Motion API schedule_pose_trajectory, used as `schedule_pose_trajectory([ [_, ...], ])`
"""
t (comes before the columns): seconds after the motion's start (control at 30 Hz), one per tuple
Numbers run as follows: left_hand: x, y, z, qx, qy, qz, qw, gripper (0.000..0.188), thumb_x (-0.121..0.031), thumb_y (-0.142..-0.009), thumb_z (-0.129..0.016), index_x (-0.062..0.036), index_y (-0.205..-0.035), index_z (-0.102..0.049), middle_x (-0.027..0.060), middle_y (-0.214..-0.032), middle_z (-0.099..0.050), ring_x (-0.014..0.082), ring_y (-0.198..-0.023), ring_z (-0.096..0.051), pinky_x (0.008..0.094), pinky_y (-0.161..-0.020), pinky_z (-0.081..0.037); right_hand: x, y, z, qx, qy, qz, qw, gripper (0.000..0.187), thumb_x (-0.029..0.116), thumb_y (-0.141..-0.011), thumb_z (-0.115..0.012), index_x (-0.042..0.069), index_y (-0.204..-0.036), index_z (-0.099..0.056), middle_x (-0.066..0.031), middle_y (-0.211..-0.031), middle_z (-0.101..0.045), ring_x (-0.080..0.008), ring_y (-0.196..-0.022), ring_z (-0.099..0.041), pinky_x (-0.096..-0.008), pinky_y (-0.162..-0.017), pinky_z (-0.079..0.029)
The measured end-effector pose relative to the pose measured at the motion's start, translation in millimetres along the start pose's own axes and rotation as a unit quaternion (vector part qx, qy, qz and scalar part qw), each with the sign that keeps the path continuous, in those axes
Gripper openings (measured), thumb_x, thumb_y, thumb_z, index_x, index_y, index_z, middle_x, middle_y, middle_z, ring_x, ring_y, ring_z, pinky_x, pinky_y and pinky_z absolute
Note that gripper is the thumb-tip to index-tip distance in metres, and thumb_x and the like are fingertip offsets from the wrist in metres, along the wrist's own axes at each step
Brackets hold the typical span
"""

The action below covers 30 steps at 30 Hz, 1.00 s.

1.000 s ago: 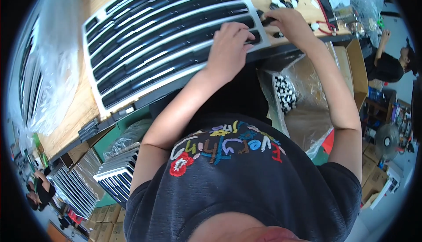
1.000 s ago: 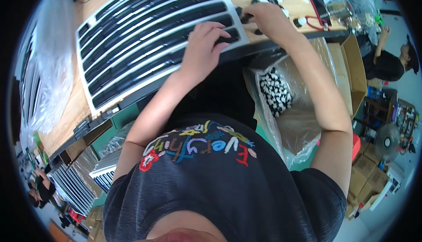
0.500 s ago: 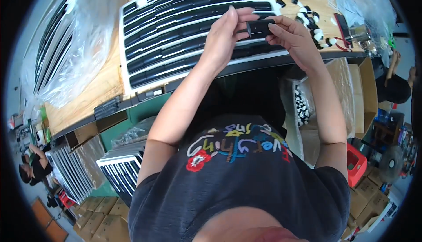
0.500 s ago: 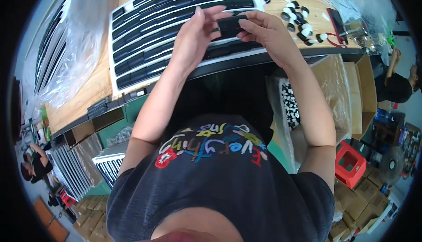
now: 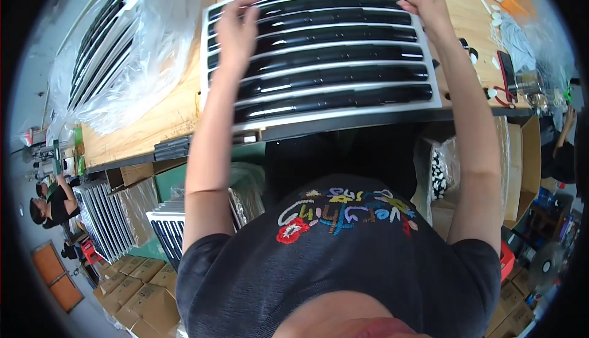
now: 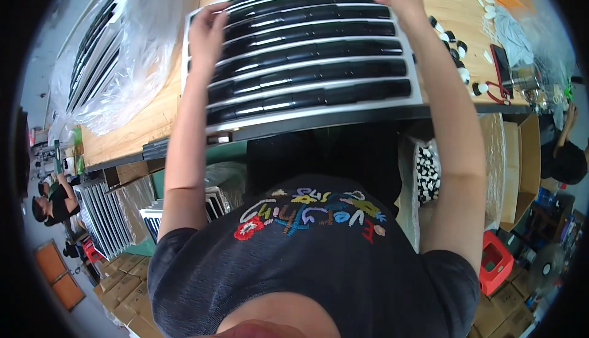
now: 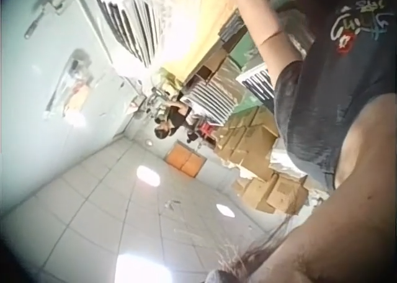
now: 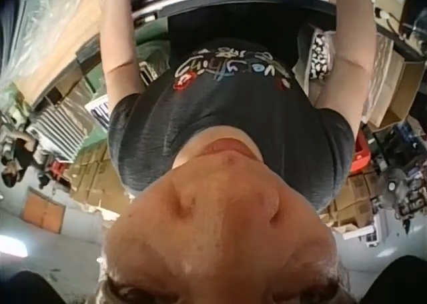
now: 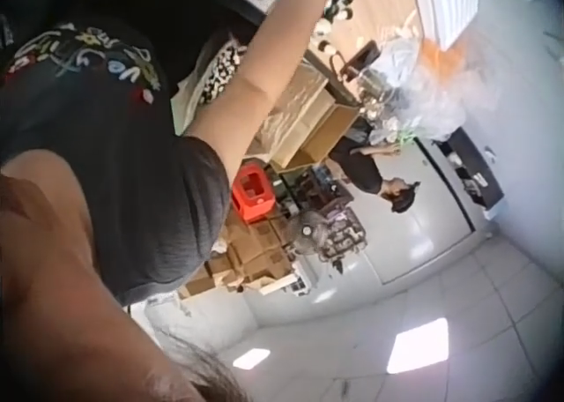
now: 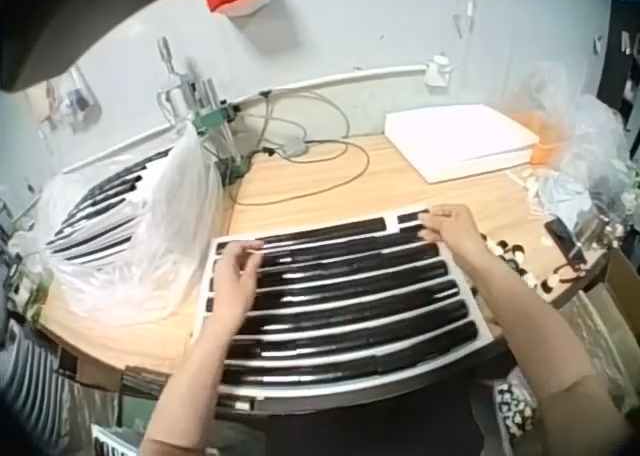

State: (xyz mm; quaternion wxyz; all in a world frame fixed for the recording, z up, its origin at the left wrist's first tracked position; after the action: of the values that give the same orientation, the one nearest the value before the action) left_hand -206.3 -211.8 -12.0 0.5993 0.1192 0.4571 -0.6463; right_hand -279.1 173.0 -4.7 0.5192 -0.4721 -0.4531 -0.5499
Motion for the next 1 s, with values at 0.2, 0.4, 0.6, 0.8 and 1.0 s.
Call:
schedule_pose_trajectory([
  [0.2,77,-45,58,0.063,-0.17,-0.107,0.978,0.032,0.008,-0.086,-0.055,-0.0081,-0.109,-0.07,0.0148,-0.106,-0.067,0.0349,-0.096,-0.063,0.0384,-0.087,-0.051,-47,-76,3,-0.122,0.265,0.014,0.956,0.025,0.03,-0.083,-0.078,0.006,-0.088,-0.076,-0.0081,-0.082,-0.072,-0.0183,-0.076,-0.067,-0.0322,-0.075,-0.05],
  [0.4,102,-85,21,0.273,-0.297,-0.197,0.894,0.039,0.008,-0.08,-0.055,-0.0097,-0.113,-0.065,0.0157,-0.114,-0.059,0.0375,-0.111,-0.055,0.0408,-0.099,-0.045,-71,-104,32,-0.146,0.509,0.121,0.84,0.033,0.033,-0.089,-0.069,0.002,-0.097,-0.073,-0.0144,-0.08,-0.071,-0.0219,-0.072,-0.066,-0.0355,-0.071,-0.05],
  [0.6,104,-89,59,0.209,-0.306,-0.153,0.916,0.009,0.001,-0.089,-0.056,-0.0018,-0.097,-0.058,0.0147,-0.094,-0.061,0.03,-0.093,-0.061,0.039,-0.085,-0.047,19,28,102,-0.069,0.466,0.153,0.869,0.034,0.032,-0.089,-0.069,-0.001,-0.097,-0.07,-0.013,-0.076,-0.069,-0.0188,-0.068,-0.063,-0.0333,-0.068,-0.049],
  [0.8,-10,-22,-11,0.073,0.28,-0.037,0.956,0.026,-0.007,-0.09,-0.072,-0.0027,-0.109,-0.056,0.0115,-0.098,-0.068,0.0174,-0.087,-0.066,0.0297,-0.079,-0.052,15,171,150,0.0,0.423,-0.038,0.905,0.026,0.02,-0.089,-0.073,0.001,-0.107,-0.069,-0.0029,-0.087,-0.066,-0.0088,-0.077,-0.056,-0.0264,-0.071,-0.046],
  [1.0,-169,108,-124,0.25,0.508,0.181,0.804,0.022,-0.003,-0.088,-0.07,-0.006,-0.11,-0.07,0.0026,-0.098,-0.072,0.0066,-0.085,-0.064,0.0228,-0.077,-0.051,12,223,88,-0.052,0.201,-0.005,0.978,0.026,0.01,-0.093,-0.068,0.001,-0.117,-0.063,-0.0015,-0.099,-0.067,-0.0081,-0.086,-0.06,-0.0226,-0.079,-0.048],
])
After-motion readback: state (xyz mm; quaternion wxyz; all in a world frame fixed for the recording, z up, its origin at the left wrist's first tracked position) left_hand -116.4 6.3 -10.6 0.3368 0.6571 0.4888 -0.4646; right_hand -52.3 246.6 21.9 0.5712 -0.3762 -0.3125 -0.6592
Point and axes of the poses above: each hand's wrist, its own y-axis away from the middle knuckle, its own z-axis out of the back of the hand, x = y × z, the point moved 2 cm from there along -y, towards the middle knuckle
